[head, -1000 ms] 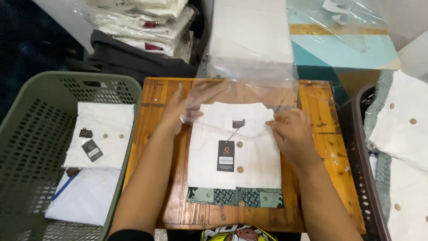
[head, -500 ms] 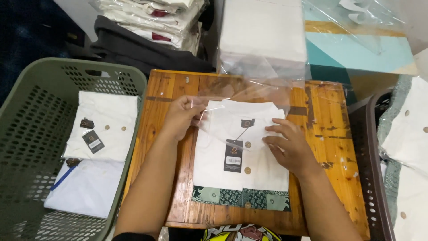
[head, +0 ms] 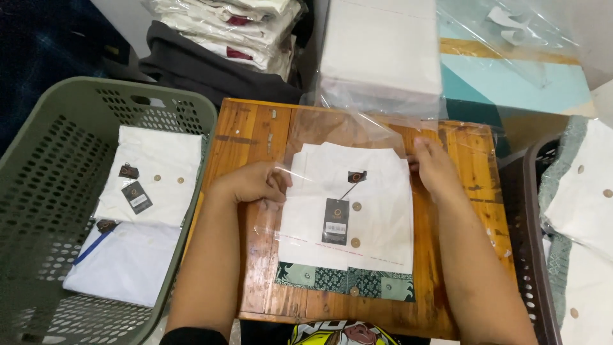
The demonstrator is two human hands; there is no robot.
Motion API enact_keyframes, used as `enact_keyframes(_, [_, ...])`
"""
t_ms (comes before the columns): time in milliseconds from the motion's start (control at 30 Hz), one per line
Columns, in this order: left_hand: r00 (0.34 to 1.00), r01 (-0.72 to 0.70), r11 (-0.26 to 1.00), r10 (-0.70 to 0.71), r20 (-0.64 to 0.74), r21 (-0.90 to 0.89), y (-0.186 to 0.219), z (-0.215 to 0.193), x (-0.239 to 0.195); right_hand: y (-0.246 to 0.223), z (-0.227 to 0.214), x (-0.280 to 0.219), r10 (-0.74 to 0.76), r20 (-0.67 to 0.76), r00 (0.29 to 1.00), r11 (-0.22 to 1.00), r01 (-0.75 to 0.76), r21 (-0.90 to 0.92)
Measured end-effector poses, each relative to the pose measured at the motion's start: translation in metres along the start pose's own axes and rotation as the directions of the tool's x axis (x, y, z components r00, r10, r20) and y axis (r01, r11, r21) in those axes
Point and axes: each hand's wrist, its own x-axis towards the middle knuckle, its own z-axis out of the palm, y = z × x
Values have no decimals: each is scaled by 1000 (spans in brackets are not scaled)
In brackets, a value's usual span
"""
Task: Packaging folded shirts into clear plastic bags at a workstation.
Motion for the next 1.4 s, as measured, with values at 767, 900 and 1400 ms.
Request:
enact_keyframes(767, [820,-400,900,436,-369,175,63,29,-38,-41,4,36,-856,-302,418,434,901,18])
enact_keyframes(900, [871,-267,961,273,-410,73,39,28,-6,-55,6,14,-740,-192,645,671,729,-136])
enact_keyframes(1400, [693,-221,968,244,-679,123,17,39,29,16,-9,-29,-19,2,1000,905,18,-424])
